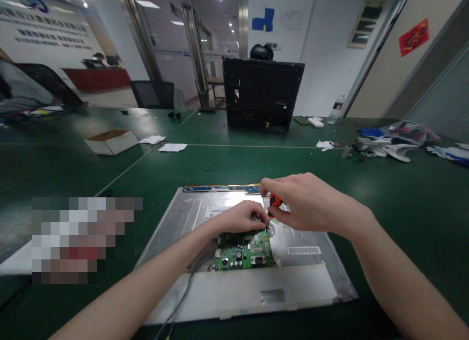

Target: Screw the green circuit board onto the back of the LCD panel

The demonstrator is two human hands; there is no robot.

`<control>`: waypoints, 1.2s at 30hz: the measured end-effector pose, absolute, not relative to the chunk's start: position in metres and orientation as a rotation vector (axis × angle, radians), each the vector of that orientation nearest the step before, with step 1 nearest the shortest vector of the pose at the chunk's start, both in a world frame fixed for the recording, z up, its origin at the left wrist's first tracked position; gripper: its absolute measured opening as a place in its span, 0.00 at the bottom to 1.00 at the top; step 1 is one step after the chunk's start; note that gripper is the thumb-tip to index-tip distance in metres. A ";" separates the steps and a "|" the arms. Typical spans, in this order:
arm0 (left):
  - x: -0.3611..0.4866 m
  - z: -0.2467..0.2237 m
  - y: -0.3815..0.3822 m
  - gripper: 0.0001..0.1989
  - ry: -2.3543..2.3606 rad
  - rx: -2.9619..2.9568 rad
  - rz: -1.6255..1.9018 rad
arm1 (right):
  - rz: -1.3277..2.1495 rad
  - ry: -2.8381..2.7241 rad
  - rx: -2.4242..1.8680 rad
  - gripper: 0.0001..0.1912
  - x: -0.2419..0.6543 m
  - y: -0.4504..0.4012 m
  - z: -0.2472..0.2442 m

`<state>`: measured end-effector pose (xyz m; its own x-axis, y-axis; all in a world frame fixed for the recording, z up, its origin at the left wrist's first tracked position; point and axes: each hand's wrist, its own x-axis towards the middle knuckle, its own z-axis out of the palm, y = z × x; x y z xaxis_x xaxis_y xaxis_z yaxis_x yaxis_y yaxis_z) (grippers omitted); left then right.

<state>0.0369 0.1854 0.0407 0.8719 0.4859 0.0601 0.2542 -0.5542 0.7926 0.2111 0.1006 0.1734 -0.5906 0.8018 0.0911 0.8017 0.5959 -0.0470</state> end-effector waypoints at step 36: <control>0.036 0.040 0.185 0.05 0.518 2.160 0.344 | -0.074 -2.693 -1.473 0.09 0.211 0.104 0.174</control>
<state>0.0362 0.1854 0.0402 0.8756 0.4794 0.0595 0.2409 -0.5400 0.8065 0.2108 0.1035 0.1736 -0.5378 0.8387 0.0858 0.8422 0.5392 0.0078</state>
